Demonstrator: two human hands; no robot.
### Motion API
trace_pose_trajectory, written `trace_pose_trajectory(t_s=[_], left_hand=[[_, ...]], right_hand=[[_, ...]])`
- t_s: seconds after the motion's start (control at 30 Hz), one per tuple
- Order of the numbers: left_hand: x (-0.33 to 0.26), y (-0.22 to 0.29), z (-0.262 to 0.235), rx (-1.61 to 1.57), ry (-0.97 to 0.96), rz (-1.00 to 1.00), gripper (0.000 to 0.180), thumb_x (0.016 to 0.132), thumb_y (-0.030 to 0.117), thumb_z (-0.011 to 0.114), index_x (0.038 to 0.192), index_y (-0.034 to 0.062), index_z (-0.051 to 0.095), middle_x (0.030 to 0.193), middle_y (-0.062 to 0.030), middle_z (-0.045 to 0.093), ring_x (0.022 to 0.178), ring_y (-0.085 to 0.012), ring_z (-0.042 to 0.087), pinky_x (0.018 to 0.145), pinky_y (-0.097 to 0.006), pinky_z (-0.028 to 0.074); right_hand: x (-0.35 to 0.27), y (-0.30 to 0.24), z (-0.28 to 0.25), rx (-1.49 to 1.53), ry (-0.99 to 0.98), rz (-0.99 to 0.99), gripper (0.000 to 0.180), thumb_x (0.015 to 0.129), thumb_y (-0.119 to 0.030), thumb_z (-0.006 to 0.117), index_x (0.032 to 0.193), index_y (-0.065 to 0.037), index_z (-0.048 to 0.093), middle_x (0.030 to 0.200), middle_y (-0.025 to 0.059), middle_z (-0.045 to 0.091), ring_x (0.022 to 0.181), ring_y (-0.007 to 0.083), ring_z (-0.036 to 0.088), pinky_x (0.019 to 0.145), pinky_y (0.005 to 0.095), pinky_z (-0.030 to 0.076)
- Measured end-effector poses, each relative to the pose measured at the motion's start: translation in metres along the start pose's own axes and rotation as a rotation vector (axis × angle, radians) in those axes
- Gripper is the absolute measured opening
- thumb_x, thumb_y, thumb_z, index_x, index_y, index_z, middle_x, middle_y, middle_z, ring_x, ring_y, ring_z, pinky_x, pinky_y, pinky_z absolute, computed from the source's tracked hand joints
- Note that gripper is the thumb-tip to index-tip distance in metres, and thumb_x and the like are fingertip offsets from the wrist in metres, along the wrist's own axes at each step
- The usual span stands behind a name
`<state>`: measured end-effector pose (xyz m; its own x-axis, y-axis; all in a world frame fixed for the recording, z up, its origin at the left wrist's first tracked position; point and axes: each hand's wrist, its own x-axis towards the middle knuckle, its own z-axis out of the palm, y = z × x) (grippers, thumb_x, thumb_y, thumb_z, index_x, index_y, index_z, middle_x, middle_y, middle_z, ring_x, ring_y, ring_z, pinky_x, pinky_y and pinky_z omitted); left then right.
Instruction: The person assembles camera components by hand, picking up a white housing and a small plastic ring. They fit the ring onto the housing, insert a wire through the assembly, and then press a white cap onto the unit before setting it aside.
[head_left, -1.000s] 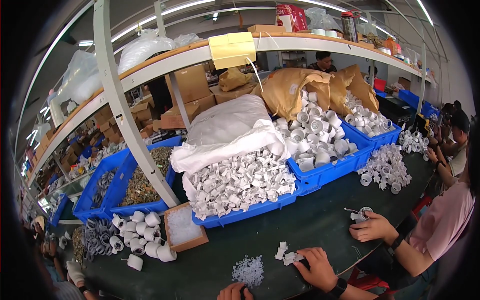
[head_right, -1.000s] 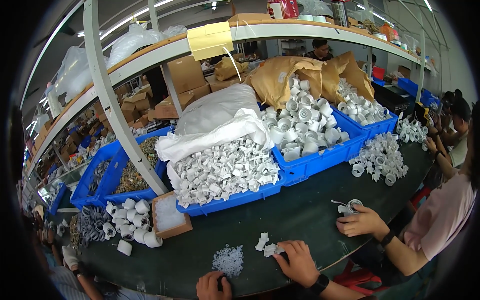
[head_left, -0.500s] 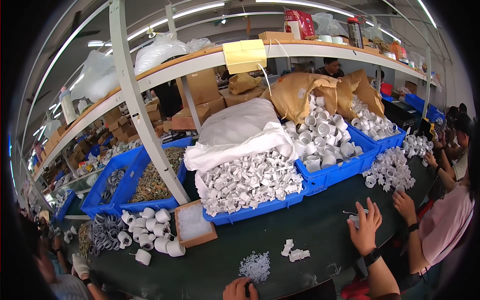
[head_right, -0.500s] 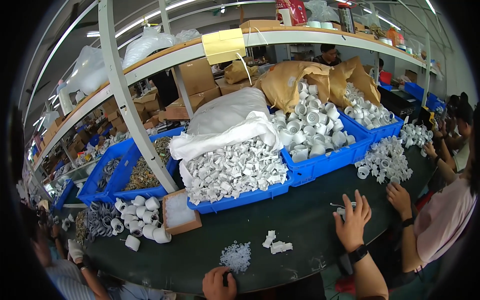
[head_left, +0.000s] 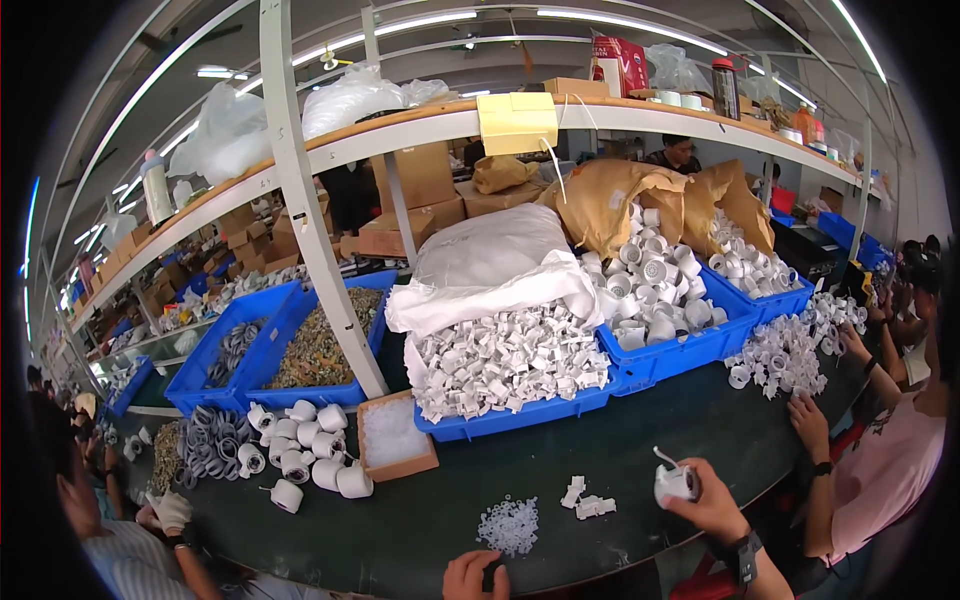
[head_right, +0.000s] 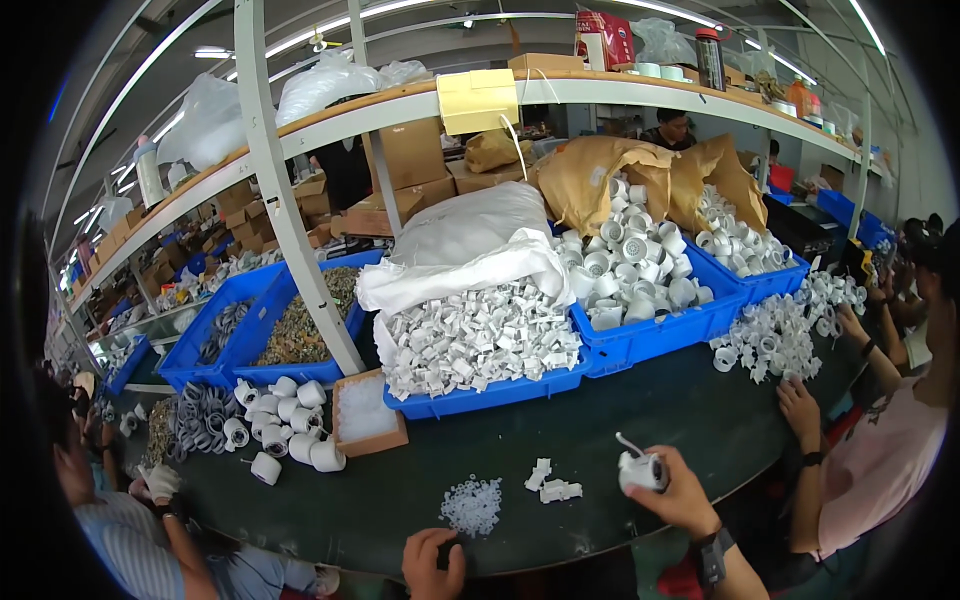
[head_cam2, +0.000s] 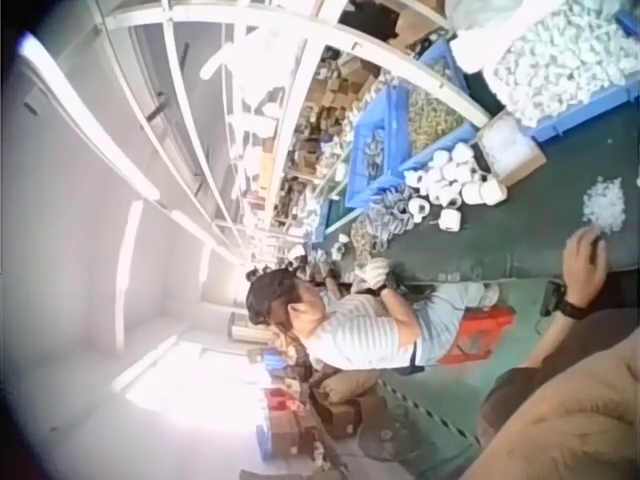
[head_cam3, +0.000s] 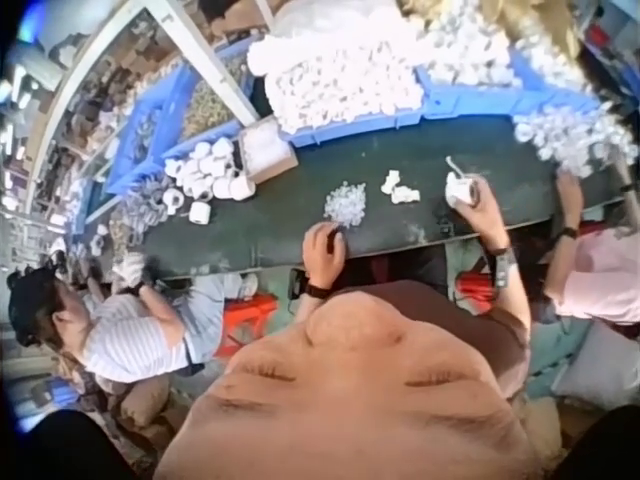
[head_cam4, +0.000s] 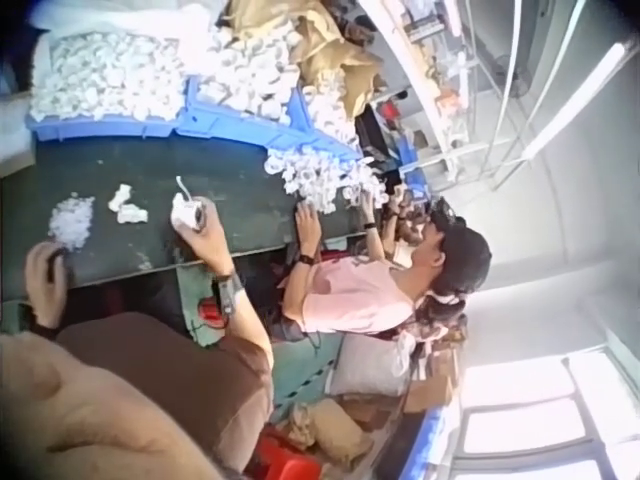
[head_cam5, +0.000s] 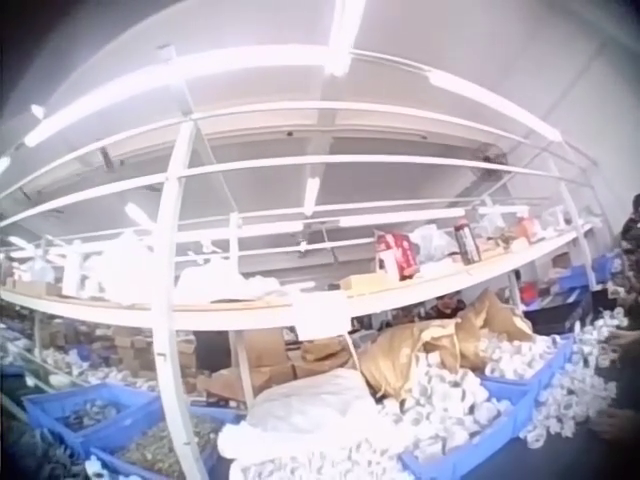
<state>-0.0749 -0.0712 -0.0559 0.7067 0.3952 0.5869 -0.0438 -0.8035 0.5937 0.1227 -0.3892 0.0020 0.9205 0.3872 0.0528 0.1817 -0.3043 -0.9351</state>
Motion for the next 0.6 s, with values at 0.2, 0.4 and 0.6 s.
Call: trace_pose_trajectory(t_s=[0.2, 0.4, 0.6], left_hand=[[-0.014, 0.036, 0.002, -0.312, -0.081, 0.011, 0.036, 0.088, 0.011, 0.072, 0.123, 0.0017, 0.064, 0.124, -0.0206, 0.060, 0.117, -0.0402, 0.056, 0.103, -0.048, 0.045], [-0.023, 0.022, -0.001, -0.353, -0.184, -0.152, 0.067, 0.096, 0.011, 0.063, 0.151, -0.0083, 0.030, 0.147, -0.0289, 0.035, 0.134, -0.0416, 0.040, 0.114, -0.048, 0.032], [-0.019, 0.017, 0.005, -0.367, -0.016, -0.203, 0.055, 0.095, 0.008, 0.062, 0.143, -0.0055, 0.040, 0.145, -0.0269, 0.044, 0.133, -0.0411, 0.045, 0.113, -0.048, 0.035]], right_hand=[[-0.035, -0.046, 0.122, 0.159, -0.552, -0.232, 0.072, 0.090, -0.016, 0.080, 0.150, -0.002, 0.042, 0.144, 0.0138, 0.053, 0.135, 0.0226, 0.053, 0.113, 0.0366, 0.042], [-0.035, -0.035, 0.176, 0.042, -0.544, -0.422, 0.072, 0.093, -0.010, 0.071, 0.154, 0.004, 0.036, 0.158, 0.0229, 0.040, 0.148, 0.0368, 0.039, 0.121, 0.0421, 0.031], [-0.024, -0.050, 0.176, -0.189, -0.604, -0.394, 0.076, 0.091, -0.014, 0.074, 0.157, -0.005, 0.038, 0.142, 0.0180, 0.056, 0.129, 0.0348, 0.051, 0.110, 0.0412, 0.034]])
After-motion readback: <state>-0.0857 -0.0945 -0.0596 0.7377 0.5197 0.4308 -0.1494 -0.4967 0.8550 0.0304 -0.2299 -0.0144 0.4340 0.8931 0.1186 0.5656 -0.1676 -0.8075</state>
